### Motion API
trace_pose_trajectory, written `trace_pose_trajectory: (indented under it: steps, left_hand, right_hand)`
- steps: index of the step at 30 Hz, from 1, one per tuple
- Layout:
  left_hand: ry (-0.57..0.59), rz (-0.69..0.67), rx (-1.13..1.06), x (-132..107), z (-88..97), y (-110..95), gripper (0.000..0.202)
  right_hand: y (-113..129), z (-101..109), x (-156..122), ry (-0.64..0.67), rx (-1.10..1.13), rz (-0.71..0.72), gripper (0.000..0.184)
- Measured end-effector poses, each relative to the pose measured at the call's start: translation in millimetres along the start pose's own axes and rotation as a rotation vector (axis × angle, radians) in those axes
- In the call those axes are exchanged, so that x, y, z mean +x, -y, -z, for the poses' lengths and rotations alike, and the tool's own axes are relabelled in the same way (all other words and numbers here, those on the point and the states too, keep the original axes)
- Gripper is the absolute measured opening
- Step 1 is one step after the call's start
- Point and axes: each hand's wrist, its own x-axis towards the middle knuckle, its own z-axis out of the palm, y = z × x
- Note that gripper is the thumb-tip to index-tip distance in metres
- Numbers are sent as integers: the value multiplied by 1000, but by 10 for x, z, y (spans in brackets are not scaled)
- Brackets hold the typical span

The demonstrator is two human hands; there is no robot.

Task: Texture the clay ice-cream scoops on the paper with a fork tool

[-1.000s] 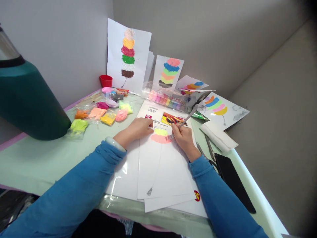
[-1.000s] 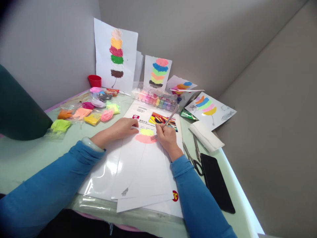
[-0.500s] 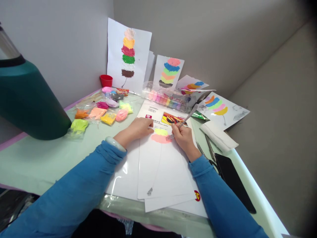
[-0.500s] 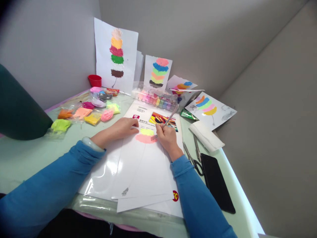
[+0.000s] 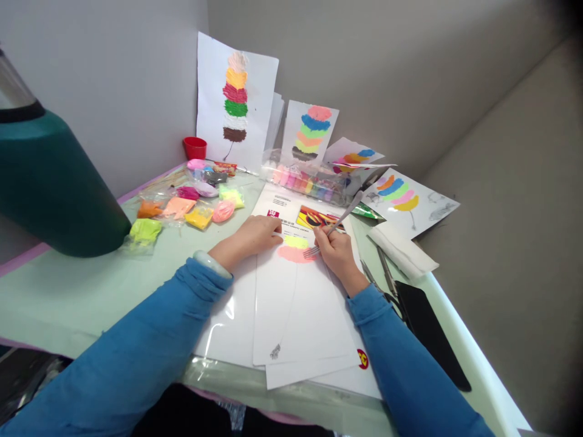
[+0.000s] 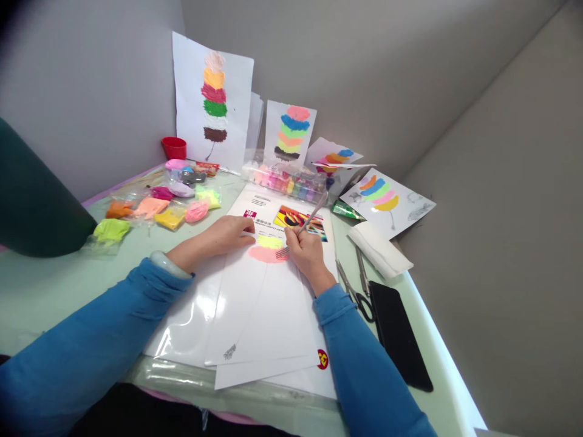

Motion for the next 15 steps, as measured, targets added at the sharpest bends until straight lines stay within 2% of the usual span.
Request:
trace_pose_trajectory:
  steps: [15]
  left_hand:
    - [4, 4, 2, 3, -1, -6, 21]
  right_hand:
    - [-26, -9, -1, -11, -8, -6, 37]
